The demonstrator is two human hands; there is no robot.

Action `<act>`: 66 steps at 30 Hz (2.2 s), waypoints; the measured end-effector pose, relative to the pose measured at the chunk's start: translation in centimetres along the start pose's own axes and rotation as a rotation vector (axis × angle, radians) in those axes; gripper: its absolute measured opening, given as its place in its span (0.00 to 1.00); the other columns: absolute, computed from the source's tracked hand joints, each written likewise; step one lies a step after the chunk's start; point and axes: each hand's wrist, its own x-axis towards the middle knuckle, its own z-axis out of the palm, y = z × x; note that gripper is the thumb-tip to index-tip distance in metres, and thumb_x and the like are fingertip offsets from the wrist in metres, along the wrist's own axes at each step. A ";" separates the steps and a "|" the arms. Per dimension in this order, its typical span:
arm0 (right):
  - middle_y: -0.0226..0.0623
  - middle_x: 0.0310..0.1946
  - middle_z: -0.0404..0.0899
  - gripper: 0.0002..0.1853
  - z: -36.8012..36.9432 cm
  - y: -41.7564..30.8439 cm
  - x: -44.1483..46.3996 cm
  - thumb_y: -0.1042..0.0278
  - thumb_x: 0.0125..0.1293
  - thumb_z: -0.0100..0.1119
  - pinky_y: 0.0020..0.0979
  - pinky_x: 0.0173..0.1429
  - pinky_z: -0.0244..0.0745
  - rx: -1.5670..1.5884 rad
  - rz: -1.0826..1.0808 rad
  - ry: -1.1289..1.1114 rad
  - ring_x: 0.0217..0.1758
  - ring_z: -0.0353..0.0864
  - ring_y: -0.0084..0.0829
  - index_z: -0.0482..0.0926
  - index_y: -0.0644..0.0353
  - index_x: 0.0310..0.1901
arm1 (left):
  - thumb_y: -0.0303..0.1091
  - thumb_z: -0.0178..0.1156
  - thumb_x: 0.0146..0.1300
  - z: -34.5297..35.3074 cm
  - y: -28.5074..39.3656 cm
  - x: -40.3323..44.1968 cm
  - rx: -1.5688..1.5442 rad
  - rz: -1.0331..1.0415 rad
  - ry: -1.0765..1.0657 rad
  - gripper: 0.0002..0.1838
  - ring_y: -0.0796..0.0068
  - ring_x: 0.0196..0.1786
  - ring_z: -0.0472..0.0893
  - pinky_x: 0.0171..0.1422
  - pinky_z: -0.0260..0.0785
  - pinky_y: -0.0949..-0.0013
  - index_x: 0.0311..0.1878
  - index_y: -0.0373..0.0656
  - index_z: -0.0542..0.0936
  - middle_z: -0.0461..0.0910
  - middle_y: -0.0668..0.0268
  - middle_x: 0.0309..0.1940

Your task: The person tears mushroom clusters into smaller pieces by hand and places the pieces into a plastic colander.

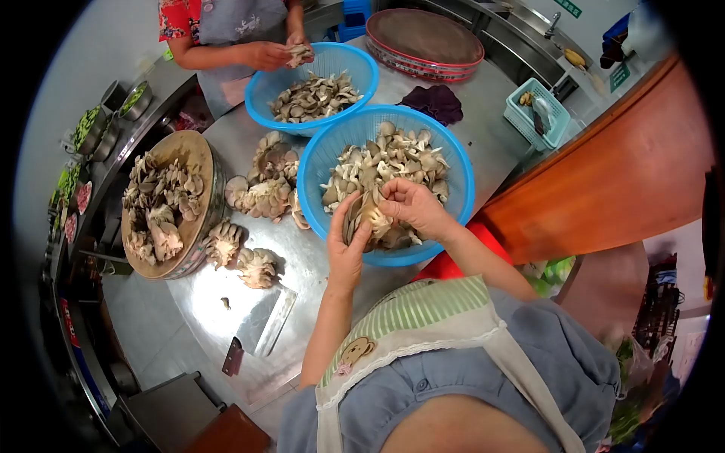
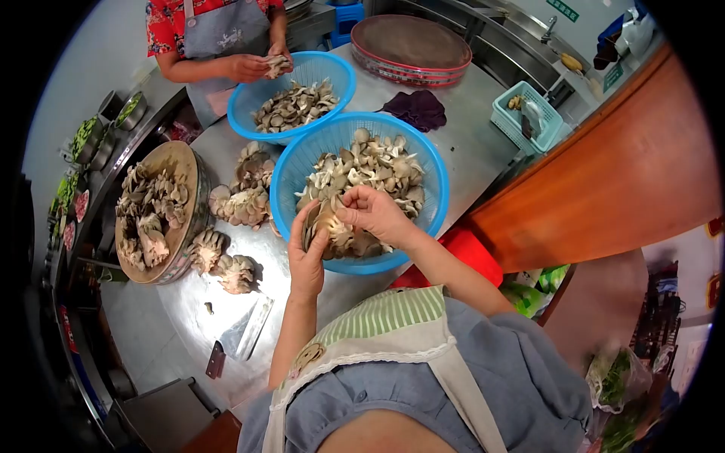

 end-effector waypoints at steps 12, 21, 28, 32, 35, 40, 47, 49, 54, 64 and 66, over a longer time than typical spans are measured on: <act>0.34 0.51 0.78 0.22 -4.1 0.1 1.4 0.65 0.70 0.66 0.27 0.47 0.80 -0.644 -0.408 0.236 0.45 0.81 0.21 0.75 0.62 0.61 | 0.33 0.63 0.70 0.9 -0.7 0.6 -0.208 -0.035 0.193 0.34 0.64 0.67 0.75 0.68 0.73 0.61 0.76 0.43 0.62 0.70 0.58 0.68; 0.34 0.45 0.71 0.25 -1.4 -2.9 0.2 0.65 0.56 0.77 0.29 0.44 0.77 -0.698 -0.423 -0.022 0.41 0.78 0.29 0.79 0.60 0.54 | 0.21 0.59 0.63 2.8 -1.0 1.6 0.092 -0.036 0.068 0.41 0.65 0.69 0.72 0.72 0.67 0.64 0.79 0.44 0.57 0.65 0.58 0.72; 0.38 0.36 0.73 0.19 -2.2 -2.6 0.8 0.63 0.55 0.75 0.34 0.44 0.75 -0.830 -0.363 -0.058 0.39 0.77 0.34 0.77 0.61 0.42 | 0.17 0.52 0.62 2.3 -1.7 1.8 0.168 -0.063 0.001 0.36 0.67 0.68 0.73 0.72 0.66 0.65 0.76 0.42 0.65 0.70 0.59 0.68; 0.39 0.36 0.73 0.17 -2.1 -2.6 1.1 0.63 0.56 0.73 0.35 0.42 0.76 -0.818 -0.409 -0.020 0.36 0.77 0.37 0.76 0.61 0.41 | 0.18 0.52 0.59 1.9 -2.4 2.1 0.370 0.041 -0.019 0.36 0.62 0.69 0.72 0.74 0.63 0.63 0.75 0.39 0.65 0.72 0.54 0.67; 0.36 0.34 0.74 0.15 -2.7 -1.5 1.8 0.68 0.57 0.72 0.31 0.37 0.75 -0.812 -0.464 -0.039 0.33 0.77 0.30 0.77 0.63 0.41 | 0.18 0.52 0.59 1.9 -1.9 2.1 0.506 0.072 -0.072 0.36 0.61 0.69 0.73 0.75 0.62 0.62 0.75 0.38 0.65 0.72 0.53 0.67; 0.40 0.33 0.77 0.14 -2.3 -1.6 1.9 0.68 0.58 0.68 0.33 0.40 0.77 -0.830 -0.377 0.030 0.34 0.81 0.34 0.78 0.66 0.42 | 0.16 0.51 0.62 1.5 -2.4 2.1 0.437 -0.004 -0.079 0.36 0.66 0.70 0.71 0.74 0.62 0.66 0.76 0.42 0.65 0.69 0.58 0.70; 0.35 0.40 0.83 0.06 -3.4 0.0 1.8 0.76 0.64 0.62 0.26 0.42 0.77 -0.479 -0.089 0.284 0.38 0.83 0.21 0.77 0.65 0.41 | 0.18 0.51 0.60 1.8 -1.9 2.5 0.124 -0.110 0.037 0.37 0.65 0.71 0.70 0.74 0.63 0.64 0.76 0.43 0.65 0.67 0.59 0.72; 0.31 0.41 0.83 0.04 -3.7 -0.6 1.8 0.78 0.68 0.59 0.24 0.44 0.78 0.024 -0.086 0.169 0.40 0.81 0.18 0.77 0.63 0.43 | 0.19 0.52 0.59 1.7 -1.5 2.5 0.103 -0.098 0.024 0.37 0.65 0.72 0.70 0.76 0.62 0.64 0.76 0.44 0.65 0.66 0.58 0.73; 0.30 0.43 0.81 0.05 -5.8 0.7 1.8 0.75 0.71 0.61 0.22 0.46 0.78 -0.281 -0.214 0.238 0.42 0.80 0.19 0.78 0.63 0.46 | 0.21 0.53 0.59 1.0 -1.3 2.8 0.115 -0.053 0.075 0.38 0.65 0.72 0.69 0.77 0.60 0.63 0.76 0.43 0.64 0.66 0.57 0.73; 0.32 0.46 0.75 0.14 -1.9 -1.5 0.6 0.69 0.64 0.70 0.24 0.41 0.76 -0.612 -0.281 0.028 0.41 0.78 0.22 0.80 0.61 0.49 | 0.16 0.54 0.63 1.4 -2.0 2.7 0.212 -0.032 -0.032 0.35 0.67 0.70 0.71 0.73 0.64 0.65 0.75 0.40 0.65 0.69 0.58 0.70; 0.33 0.44 0.75 0.13 -1.8 -1.2 0.4 0.70 0.64 0.69 0.25 0.41 0.76 -0.634 -0.289 0.050 0.40 0.79 0.23 0.80 0.62 0.48 | 0.18 0.54 0.65 1.4 -2.0 2.6 0.199 -0.052 0.022 0.33 0.67 0.70 0.71 0.74 0.63 0.65 0.75 0.40 0.65 0.69 0.58 0.69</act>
